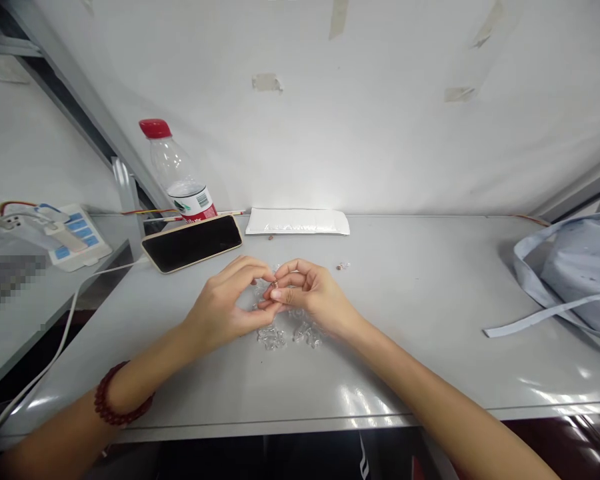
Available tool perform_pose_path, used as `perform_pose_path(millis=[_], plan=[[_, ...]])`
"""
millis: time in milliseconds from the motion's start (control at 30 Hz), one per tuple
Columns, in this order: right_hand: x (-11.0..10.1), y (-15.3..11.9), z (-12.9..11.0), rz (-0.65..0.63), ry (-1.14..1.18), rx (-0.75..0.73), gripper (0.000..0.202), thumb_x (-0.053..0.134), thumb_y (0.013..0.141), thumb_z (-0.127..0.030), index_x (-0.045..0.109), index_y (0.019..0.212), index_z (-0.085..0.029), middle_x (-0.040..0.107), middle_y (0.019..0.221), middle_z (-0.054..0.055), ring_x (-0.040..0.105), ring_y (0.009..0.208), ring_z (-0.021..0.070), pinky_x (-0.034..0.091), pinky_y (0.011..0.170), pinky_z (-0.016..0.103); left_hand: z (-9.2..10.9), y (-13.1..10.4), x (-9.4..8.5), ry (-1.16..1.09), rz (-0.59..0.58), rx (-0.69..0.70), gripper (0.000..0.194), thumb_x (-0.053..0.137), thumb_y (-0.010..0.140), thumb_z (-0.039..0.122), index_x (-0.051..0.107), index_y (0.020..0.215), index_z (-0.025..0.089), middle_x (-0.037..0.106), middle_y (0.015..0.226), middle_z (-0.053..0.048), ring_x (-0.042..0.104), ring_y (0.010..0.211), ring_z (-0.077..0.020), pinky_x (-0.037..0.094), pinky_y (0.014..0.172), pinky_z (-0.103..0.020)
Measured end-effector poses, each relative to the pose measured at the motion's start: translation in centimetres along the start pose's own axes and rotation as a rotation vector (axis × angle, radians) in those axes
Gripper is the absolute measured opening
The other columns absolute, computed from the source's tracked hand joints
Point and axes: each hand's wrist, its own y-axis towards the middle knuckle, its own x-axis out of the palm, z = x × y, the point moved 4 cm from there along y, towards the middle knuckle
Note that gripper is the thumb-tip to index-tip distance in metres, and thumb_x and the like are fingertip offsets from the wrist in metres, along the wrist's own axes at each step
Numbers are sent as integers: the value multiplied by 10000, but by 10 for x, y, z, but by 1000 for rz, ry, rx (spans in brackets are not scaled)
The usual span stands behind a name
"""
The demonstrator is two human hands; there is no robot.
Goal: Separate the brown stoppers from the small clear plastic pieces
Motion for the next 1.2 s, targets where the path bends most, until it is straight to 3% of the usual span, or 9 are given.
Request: perform_pose_path(millis=[167, 400, 533, 633, 800, 933, 1200], plan=[[-23, 2, -11, 37, -240, 41, 202, 713, 745, -255, 575, 873, -183, 697, 786, 29, 700, 740, 180, 546, 688, 313, -15, 6, -9, 70, -98, -160, 158, 610, 805, 253, 587, 939, 172, 646, 914, -48, 576, 895, -188, 494, 784, -334], [-52, 4, -21, 86, -599, 87, 200, 662, 767, -336, 631, 887, -179, 686, 723, 32, 681, 680, 187, 534, 686, 356, -37, 7, -19, 193, -257, -371, 158, 511, 823, 272, 641, 820, 182, 678, 835, -51, 608, 843, -216, 482, 683, -322], [-55, 4, -22, 139, -633, 82, 179, 662, 759, -337, 639, 825, -172, 679, 715, 42, 670, 651, 187, 521, 680, 357, -36, 8, -20, 177, -274, -387, 185, 490, 820, 260, 647, 760, 183, 690, 813, -45, 616, 807, -208, 455, 637, -299], [-56, 3, -24, 130, -729, 100, 142, 635, 768, -312, 637, 814, -177, 657, 703, 33, 610, 572, 144, 484, 574, 308, -37, 9, -22, 148, -300, -411, 197, 493, 810, 251, 654, 717, 185, 699, 777, -35, 621, 748, -196, 450, 641, -296], [-60, 0, -22, -21, -949, 202, 120, 606, 769, -301, 653, 814, -200, 646, 724, 15, 507, 481, 99, 411, 493, 275, -46, 0, -20, 55, -549, -472, 184, 513, 781, 270, 682, 768, 201, 704, 795, -24, 632, 768, -198, 449, 660, -285], [-63, -1, -18, -59, -962, 248, 122, 620, 755, -313, 654, 807, -208, 642, 712, 9, 525, 456, 104, 401, 477, 272, -45, -6, -15, 17, -709, -483, 182, 517, 772, 285, 674, 775, 192, 699, 780, -28, 632, 762, -196, 433, 668, -281], [-65, -4, -16, -74, -891, 335, 226, 658, 740, -369, 639, 882, -195, 660, 756, 22, 630, 528, 150, 486, 517, 287, -36, -9, -4, -51, -782, -466, 193, 526, 759, 288, 675, 699, 182, 688, 716, -24, 614, 701, -173, 402, 612, -254]])
